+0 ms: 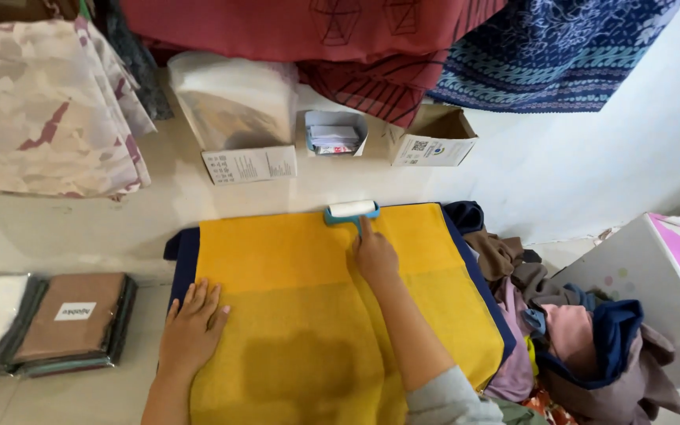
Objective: Spreading out a piece of yellow fabric, thoroughly lint rolling it to remove debris, and then folding it neatly.
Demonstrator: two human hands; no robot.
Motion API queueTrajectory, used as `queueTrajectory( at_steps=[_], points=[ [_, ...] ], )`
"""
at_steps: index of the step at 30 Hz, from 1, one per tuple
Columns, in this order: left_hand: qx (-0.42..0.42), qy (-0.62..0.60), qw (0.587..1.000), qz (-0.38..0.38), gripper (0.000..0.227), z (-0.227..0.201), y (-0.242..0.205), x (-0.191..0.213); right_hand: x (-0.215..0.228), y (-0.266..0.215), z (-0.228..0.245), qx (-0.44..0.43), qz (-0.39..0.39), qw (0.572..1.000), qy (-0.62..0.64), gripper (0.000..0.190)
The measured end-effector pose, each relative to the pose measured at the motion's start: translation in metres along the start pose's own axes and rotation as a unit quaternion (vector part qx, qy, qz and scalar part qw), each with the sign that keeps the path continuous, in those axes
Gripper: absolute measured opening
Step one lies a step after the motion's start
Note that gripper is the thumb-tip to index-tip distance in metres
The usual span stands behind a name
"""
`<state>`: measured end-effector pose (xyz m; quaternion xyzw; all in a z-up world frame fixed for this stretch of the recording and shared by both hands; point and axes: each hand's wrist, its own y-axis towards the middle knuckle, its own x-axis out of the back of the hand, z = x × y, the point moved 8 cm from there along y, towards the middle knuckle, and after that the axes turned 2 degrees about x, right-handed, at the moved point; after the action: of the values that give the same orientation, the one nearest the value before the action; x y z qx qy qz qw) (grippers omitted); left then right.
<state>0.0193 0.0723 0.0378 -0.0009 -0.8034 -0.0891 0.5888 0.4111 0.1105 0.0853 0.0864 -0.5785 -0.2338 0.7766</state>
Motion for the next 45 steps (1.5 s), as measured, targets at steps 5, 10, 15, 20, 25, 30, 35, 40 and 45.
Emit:
queueTrajectory(
  at_steps=[5, 10, 15, 20, 25, 30, 35, 40, 45],
  points=[
    [-0.007, 0.007, 1.000, 0.008, 0.061, 0.002, 0.003, 0.000, 0.034, -0.052, -0.007, 0.003, 0.014, 1.000, 0.010, 0.057],
    [-0.004, 0.004, 1.000, 0.031, 0.063, 0.003, 0.004, -0.004, 0.104, -0.193, -0.041, -0.009, 0.024, 0.998, 0.058, 0.060],
    [0.012, 0.020, 0.998, 0.053, 0.063, 0.004, 0.007, -0.005, 0.069, -0.312, -0.157, 0.015, -0.033, 0.993, 0.109, 0.059],
    [0.004, 0.020, 0.999, 0.040, 0.065, 0.008, 0.008, -0.013, 0.134, -0.228, -0.081, -0.030, 0.072, 0.997, 0.023, 0.061],
    [-0.011, 0.005, 1.000, 0.002, 0.063, 0.008, 0.006, -0.010, 0.091, -0.101, -0.079, -0.039, -0.001, 0.999, -0.037, 0.057],
    [0.013, 0.013, 0.999, 0.040, 0.064, 0.007, 0.006, -0.009, 0.046, 0.002, -0.082, -0.047, 0.033, 0.998, -0.001, 0.054],
    [0.005, 0.020, 0.999, 0.035, 0.065, 0.015, 0.010, -0.017, 0.076, -0.042, -0.080, -0.053, 0.049, 0.997, 0.017, 0.058],
    [0.007, 0.038, 0.998, 0.057, 0.066, 0.016, 0.010, -0.021, 0.134, -0.172, -0.097, -0.055, 0.018, 0.997, 0.047, 0.062],
    [-0.009, 0.027, 0.999, 0.024, 0.066, 0.016, 0.012, -0.021, 0.178, -0.274, -0.124, -0.059, -0.047, 0.996, 0.050, 0.057]
  ],
)
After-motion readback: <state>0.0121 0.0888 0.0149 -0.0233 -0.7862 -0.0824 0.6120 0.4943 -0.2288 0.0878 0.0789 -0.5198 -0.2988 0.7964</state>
